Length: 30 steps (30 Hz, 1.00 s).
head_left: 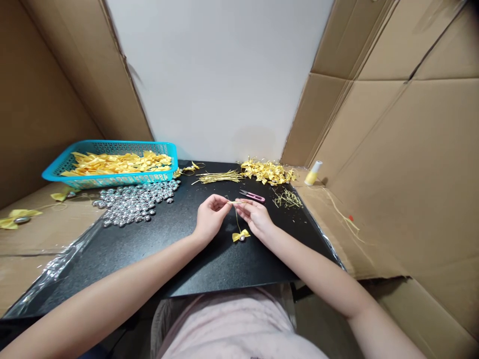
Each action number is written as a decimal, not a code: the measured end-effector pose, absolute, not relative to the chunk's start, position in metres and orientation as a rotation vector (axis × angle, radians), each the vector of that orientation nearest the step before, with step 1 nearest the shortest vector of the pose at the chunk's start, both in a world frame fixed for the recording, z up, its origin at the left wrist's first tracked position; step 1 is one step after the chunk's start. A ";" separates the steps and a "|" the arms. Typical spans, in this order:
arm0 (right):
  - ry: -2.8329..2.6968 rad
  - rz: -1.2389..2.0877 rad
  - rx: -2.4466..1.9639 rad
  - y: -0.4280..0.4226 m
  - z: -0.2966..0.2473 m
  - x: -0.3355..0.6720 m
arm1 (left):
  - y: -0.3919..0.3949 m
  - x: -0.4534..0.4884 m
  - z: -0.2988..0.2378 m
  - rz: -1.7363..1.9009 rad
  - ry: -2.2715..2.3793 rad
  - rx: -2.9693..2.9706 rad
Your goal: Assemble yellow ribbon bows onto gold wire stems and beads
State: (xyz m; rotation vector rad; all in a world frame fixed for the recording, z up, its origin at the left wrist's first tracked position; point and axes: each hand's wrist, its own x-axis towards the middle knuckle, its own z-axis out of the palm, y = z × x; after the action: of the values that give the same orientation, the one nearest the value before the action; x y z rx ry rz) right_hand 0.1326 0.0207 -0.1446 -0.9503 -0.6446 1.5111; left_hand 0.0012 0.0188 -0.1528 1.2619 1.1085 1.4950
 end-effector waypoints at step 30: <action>-0.831 1.337 -0.918 0.012 -0.136 0.129 | 0.011 -0.007 -0.142 1.408 1.269 2.092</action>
State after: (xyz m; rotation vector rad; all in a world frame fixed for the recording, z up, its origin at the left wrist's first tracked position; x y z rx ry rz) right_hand 0.1289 0.0119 -0.1356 -0.9180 -0.8306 1.3372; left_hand -0.0065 0.0107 -0.1415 2.0925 1.2686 1.4075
